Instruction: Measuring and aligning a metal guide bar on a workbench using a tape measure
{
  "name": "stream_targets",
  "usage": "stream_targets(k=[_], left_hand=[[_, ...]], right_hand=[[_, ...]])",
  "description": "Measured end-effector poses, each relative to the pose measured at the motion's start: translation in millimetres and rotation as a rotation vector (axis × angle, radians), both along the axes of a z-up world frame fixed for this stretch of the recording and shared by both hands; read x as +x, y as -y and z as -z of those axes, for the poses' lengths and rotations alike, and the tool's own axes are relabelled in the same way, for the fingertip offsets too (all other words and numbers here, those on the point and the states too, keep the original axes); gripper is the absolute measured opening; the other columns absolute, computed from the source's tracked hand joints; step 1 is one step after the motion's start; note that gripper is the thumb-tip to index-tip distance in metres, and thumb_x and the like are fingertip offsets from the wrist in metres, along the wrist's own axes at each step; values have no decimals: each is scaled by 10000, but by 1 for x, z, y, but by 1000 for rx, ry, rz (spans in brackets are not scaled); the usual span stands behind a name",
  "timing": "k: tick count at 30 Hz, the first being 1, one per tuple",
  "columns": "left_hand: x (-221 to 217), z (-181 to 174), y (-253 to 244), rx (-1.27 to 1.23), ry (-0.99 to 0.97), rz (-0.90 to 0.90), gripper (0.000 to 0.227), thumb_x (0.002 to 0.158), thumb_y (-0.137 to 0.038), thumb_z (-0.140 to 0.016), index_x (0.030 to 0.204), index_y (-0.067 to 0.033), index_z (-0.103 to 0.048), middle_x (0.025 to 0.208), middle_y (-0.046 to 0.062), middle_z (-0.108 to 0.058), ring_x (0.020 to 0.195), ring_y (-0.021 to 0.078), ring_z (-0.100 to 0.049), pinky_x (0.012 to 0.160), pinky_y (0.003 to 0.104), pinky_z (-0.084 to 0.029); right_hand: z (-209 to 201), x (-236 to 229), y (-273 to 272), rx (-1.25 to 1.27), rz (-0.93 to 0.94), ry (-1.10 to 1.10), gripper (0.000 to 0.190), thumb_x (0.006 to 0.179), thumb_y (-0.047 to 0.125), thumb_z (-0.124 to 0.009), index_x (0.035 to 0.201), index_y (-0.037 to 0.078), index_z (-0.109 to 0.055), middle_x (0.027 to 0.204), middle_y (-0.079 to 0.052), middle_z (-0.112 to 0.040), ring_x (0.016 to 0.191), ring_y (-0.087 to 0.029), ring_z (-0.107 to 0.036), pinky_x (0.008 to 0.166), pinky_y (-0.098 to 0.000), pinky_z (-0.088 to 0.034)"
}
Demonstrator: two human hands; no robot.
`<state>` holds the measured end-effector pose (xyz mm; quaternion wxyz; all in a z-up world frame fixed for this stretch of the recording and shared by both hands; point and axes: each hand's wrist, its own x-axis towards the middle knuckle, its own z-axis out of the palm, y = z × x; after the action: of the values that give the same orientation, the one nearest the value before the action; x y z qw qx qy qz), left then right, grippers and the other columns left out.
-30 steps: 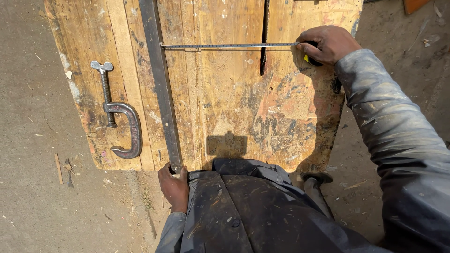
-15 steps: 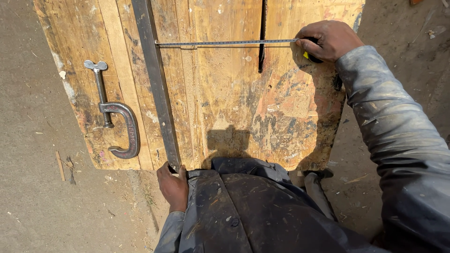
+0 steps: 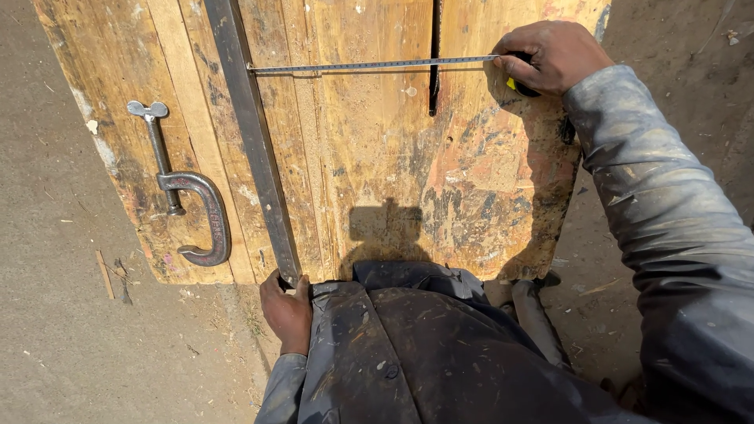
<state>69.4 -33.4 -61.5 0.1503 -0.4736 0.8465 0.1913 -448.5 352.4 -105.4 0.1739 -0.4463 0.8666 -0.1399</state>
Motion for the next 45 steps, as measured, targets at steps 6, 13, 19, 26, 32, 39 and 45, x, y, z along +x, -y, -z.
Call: stream_targets(k=[6,13,19,26,32,39,45], left_hand=[[-5,-4,-5,-13,-11,-2,614,890,-332,-815,1361,12,-621,1277,224,-636,1188,422,-602,932,562,-507],[5,6,-2,-52,-57,52,609,880,-323,-831,1349,12,-633,1248,235,-648,1182,438,-600,939,551,-498],[4,6,-1,-46,-48,40,614,871,-337,-830,1334,16,-638,1246,220,-661,1184,419,-602,937,544,-494],[4,6,0,-47,-33,45,608,875,-342,-823,1329,17,-638,1257,224,-660,1192,418,-603,939,546,-498],[7,9,1,-69,-14,90,602,884,-351,-817,1321,21,-637,1239,222,-659,1184,414,-601,938,538,-498],[3,5,0,-55,24,46,621,885,-364,-817,1340,20,-641,1247,227,-657,1173,419,-616,921,553,-515],[2,5,1,-55,23,53,619,878,-374,-822,1331,11,-649,1242,226,-663,1168,414,-620,912,551,-519]], right_hand=[[-5,0,3,7,12,24,224,1133,304,-606,1228,184,-769,1062,-54,-764,938,-342,-710,676,-500,-498],[-3,1,1,-9,24,16,223,1119,297,-641,1237,182,-791,1044,-50,-772,904,-333,-713,670,-491,-499],[-9,2,4,-21,32,47,220,1117,272,-637,1233,162,-788,1043,-73,-768,901,-345,-706,678,-490,-488],[-10,1,5,-19,13,43,228,1120,273,-623,1233,160,-785,1059,-79,-768,917,-349,-706,682,-489,-488],[-9,1,4,-16,25,59,228,1114,264,-620,1233,153,-781,1068,-83,-766,933,-349,-705,700,-492,-492],[-5,0,2,-11,11,42,234,1109,273,-625,1251,169,-780,1075,-77,-765,955,-340,-712,699,-486,-496],[-2,0,0,-9,-3,15,233,1123,285,-623,1251,176,-784,1080,-58,-767,965,-323,-716,697,-473,-501]])
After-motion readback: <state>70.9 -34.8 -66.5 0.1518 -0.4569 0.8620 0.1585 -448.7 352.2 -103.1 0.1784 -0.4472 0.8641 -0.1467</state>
